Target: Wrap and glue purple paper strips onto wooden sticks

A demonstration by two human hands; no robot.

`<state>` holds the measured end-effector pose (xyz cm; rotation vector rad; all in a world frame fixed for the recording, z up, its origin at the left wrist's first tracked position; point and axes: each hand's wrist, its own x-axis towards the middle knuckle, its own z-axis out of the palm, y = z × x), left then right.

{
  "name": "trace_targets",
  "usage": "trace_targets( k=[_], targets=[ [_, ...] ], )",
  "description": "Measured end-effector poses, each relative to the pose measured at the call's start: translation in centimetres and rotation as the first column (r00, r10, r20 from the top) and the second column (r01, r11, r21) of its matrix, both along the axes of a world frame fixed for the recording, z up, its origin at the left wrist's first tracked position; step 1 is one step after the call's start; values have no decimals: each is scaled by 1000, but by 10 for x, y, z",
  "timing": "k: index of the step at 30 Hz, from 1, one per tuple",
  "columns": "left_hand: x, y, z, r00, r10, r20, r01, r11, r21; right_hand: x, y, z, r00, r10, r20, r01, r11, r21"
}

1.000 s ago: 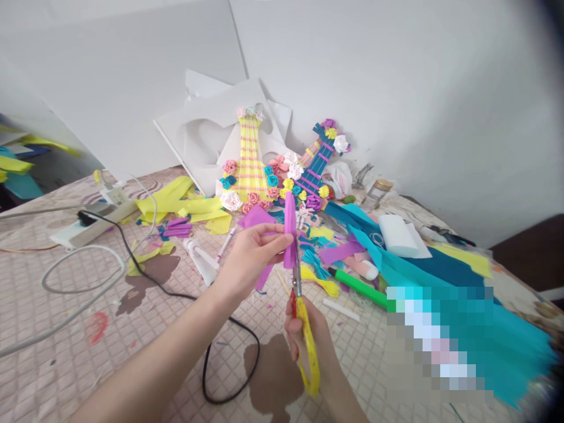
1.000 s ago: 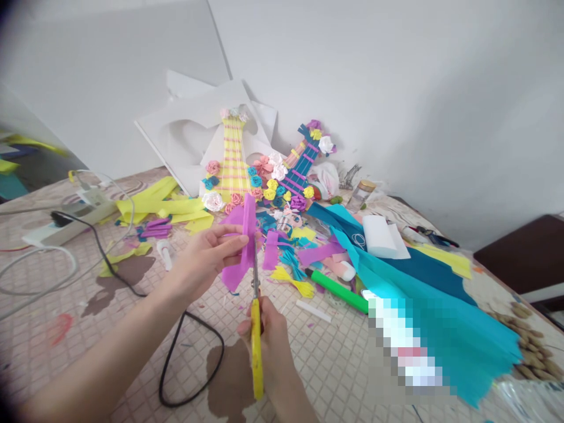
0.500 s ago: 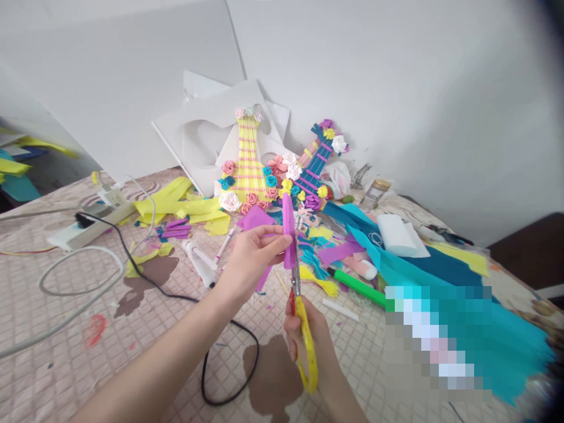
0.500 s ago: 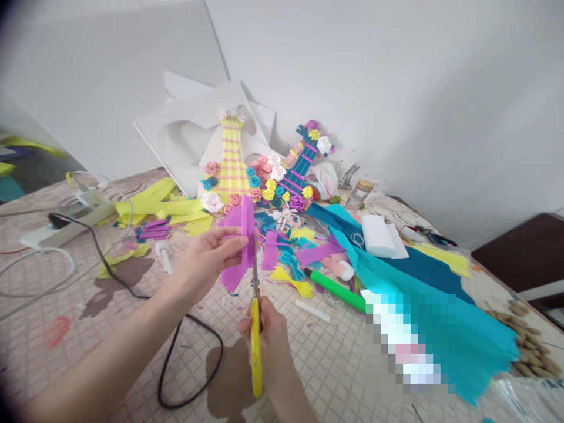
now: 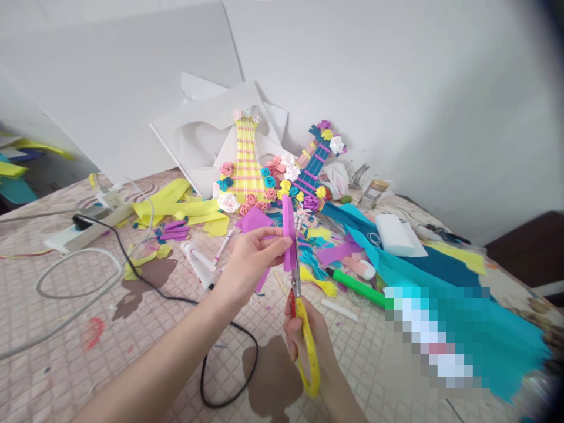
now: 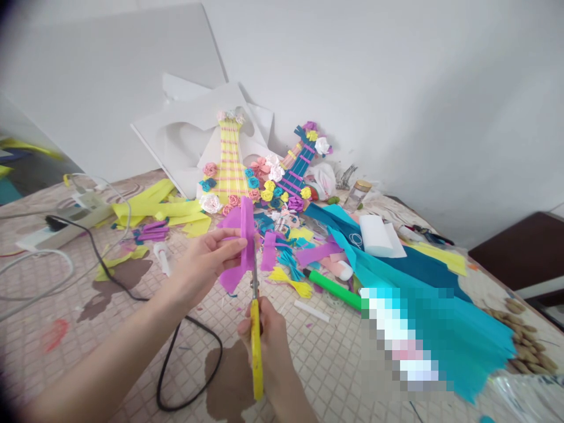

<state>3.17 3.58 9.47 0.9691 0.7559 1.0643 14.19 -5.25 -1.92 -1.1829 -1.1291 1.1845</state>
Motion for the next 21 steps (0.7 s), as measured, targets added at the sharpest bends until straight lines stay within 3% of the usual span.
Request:
trace_targets(
  k=[5,21],
  targets=[
    [0,0,-1,1000,-3,6,3,1000,2,-3,-2,6,995,7,-97,-11,999,-36],
    [0,-2,1,1000,2,-16,-2,1000,-30,-3,-1,12,989,30,-146,-34,999,-27]
  ],
)
